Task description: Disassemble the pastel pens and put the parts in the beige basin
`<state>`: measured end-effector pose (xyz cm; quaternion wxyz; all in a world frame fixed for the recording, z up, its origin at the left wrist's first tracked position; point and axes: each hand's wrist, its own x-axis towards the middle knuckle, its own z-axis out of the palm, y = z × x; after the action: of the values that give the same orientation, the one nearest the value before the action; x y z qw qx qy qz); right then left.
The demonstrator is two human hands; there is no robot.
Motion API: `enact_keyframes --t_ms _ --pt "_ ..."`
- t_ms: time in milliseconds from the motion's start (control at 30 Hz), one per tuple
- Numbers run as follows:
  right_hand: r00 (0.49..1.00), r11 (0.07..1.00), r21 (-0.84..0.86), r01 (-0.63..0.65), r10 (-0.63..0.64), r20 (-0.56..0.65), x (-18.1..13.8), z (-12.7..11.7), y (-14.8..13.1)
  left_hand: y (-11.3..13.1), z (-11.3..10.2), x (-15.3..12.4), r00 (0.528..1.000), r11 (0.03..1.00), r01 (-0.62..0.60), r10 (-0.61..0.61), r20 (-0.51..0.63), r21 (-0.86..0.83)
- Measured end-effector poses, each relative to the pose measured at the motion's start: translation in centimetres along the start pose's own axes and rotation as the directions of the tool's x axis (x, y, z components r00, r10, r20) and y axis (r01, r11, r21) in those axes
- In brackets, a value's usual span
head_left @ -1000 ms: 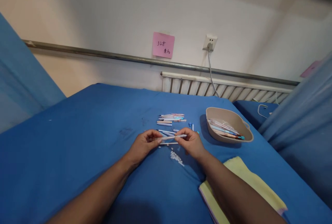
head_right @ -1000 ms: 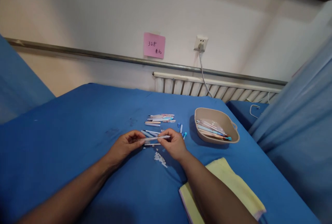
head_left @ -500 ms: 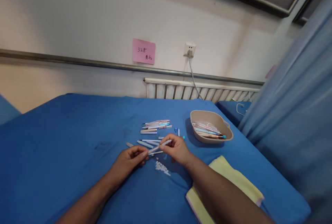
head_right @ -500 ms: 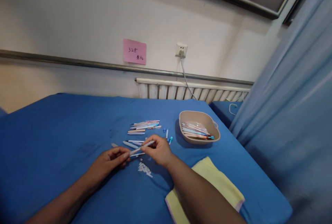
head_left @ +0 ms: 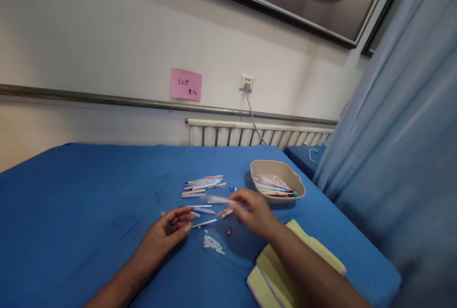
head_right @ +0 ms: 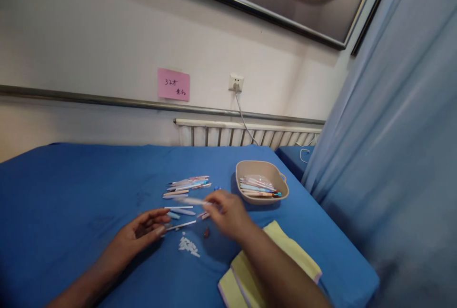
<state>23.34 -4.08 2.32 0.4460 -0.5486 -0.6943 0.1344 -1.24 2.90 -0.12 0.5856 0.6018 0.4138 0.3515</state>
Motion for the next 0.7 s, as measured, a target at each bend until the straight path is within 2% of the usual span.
enact_keyframes --t_ms 100,167,200,233,333,467,600,667,700 --pt "0.975 0.971 -0.164 -0.172 0.144 -0.171 0.3 -5.7 3.8 0.2 -0.5 0.3 0.995 0.999 0.021 -0.025 -0.098 -0.043" --pt "0.948 0.871 -0.376 -0.318 0.295 -0.118 0.5 -8.8 6.7 0.2 -0.9 0.5 0.986 0.997 0.015 -0.026 -0.163 -0.069" --pt "0.930 0.791 -0.505 -0.346 0.360 -0.073 0.6 -9.9 8.0 0.2 -1.1 0.7 0.982 0.997 0.007 -0.022 -0.185 -0.080" --pt "0.919 0.758 -0.548 -0.353 0.390 -0.052 0.7 -10.6 9.1 0.1 -1.3 0.9 0.980 0.996 -0.002 -0.016 -0.201 -0.089" --pt "0.900 0.707 -0.614 -0.353 0.435 -0.017 0.8 -11.0 10.9 -0.3 -2.0 1.4 0.972 0.993 -0.028 0.001 -0.234 -0.110" --pt "0.890 0.654 -0.675 -0.341 0.455 -0.009 1.1 -10.5 11.1 -0.7 -2.5 1.6 0.959 0.990 -0.020 -0.021 -0.284 -0.140" --pt "0.912 0.639 -0.701 -0.317 0.408 -0.040 2.1 -10.2 9.3 -0.8 -2.8 1.5 0.946 0.987 -0.036 -0.017 -0.324 -0.157" --pt "0.937 0.666 -0.688 -0.288 0.343 -0.061 2.7 -9.1 7.2 -0.9 -2.8 1.5 0.938 0.986 -0.055 -0.002 -0.347 -0.156" --pt "0.956 0.711 -0.646 -0.279 0.270 -0.116 3.1 -8.1 5.9 -0.9 -2.8 1.5 0.933 0.986 -0.062 0.003 -0.359 -0.153"
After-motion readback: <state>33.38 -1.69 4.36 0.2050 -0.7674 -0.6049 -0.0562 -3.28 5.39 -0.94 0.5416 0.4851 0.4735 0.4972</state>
